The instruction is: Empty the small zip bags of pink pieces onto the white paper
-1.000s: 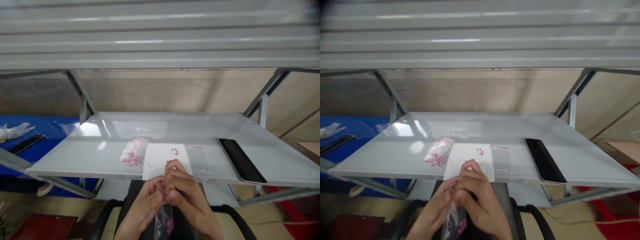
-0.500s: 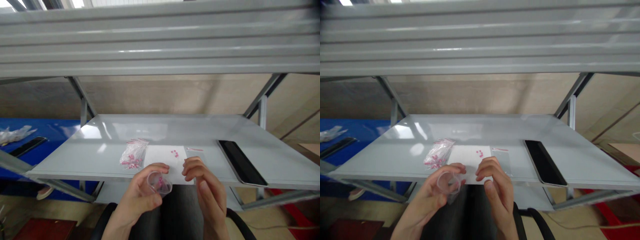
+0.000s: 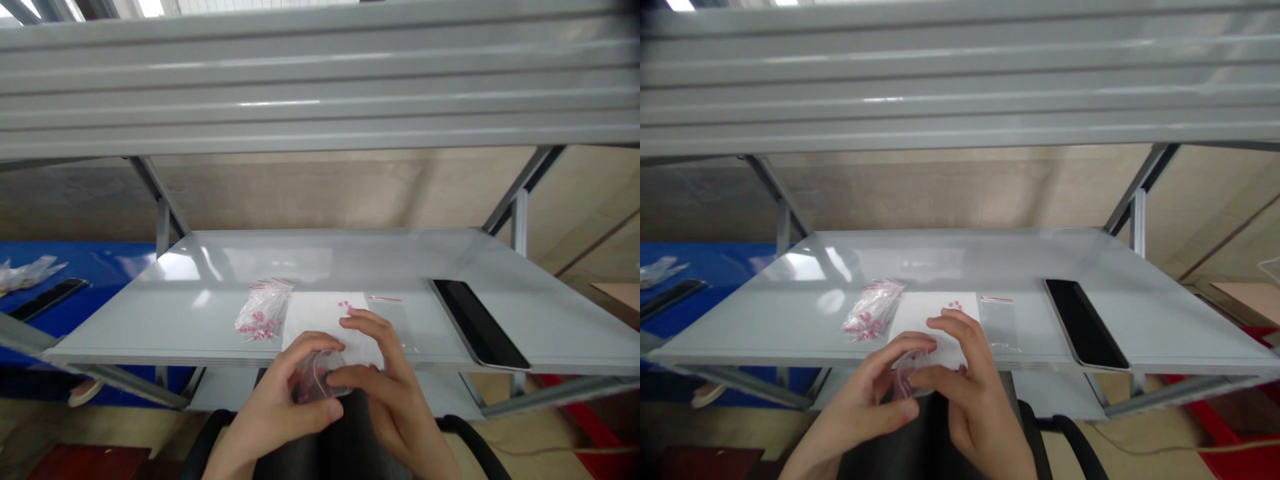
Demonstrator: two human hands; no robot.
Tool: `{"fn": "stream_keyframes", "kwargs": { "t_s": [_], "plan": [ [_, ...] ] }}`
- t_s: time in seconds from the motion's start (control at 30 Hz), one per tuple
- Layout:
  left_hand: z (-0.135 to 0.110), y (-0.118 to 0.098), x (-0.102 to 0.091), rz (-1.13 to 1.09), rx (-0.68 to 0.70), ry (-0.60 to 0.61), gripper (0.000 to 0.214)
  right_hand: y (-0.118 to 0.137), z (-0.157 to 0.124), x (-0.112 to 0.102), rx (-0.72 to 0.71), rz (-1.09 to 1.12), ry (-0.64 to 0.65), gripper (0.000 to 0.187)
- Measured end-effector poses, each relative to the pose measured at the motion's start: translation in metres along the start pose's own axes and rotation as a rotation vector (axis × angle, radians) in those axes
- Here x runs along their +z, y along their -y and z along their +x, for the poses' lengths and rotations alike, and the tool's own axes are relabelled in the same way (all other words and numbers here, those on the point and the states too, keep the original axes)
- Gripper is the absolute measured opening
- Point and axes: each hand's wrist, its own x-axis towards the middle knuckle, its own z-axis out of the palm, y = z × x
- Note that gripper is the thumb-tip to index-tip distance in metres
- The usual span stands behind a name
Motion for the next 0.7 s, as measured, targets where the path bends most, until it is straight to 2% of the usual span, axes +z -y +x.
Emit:
{"fn": "stream_keyframes", "kwargs": {
  "t_s": [0.07,0.23,0.47,0.6,0.7],
  "plan": [
    [0.000,0.002,0.000,0.021,-0.001,0.013,0.050,-0.002,0.003,0.004,-0.001,-0.085,0.015,0.052],
    [-0.001,0.006,0.002,0.031,0.024,0.004,0.050,-0.003,0.005,0.010,-0.012,-0.204,0.006,0.037],
    [0.001,0.005,0.001,0.082,-0.008,0.000,0.051,-0.004,0.006,0.014,-0.040,-0.357,0.027,0.033],
    [0.004,0.006,0.002,0.071,-0.027,0.019,0.049,-0.004,0.008,0.015,-0.043,-0.332,0.016,0.035],
    [0.004,0.001,0.001,0.069,-0.027,0.015,0.047,-0.003,0.007,0.012,-0.063,-0.177,-0.103,0.039]
  ]
}}
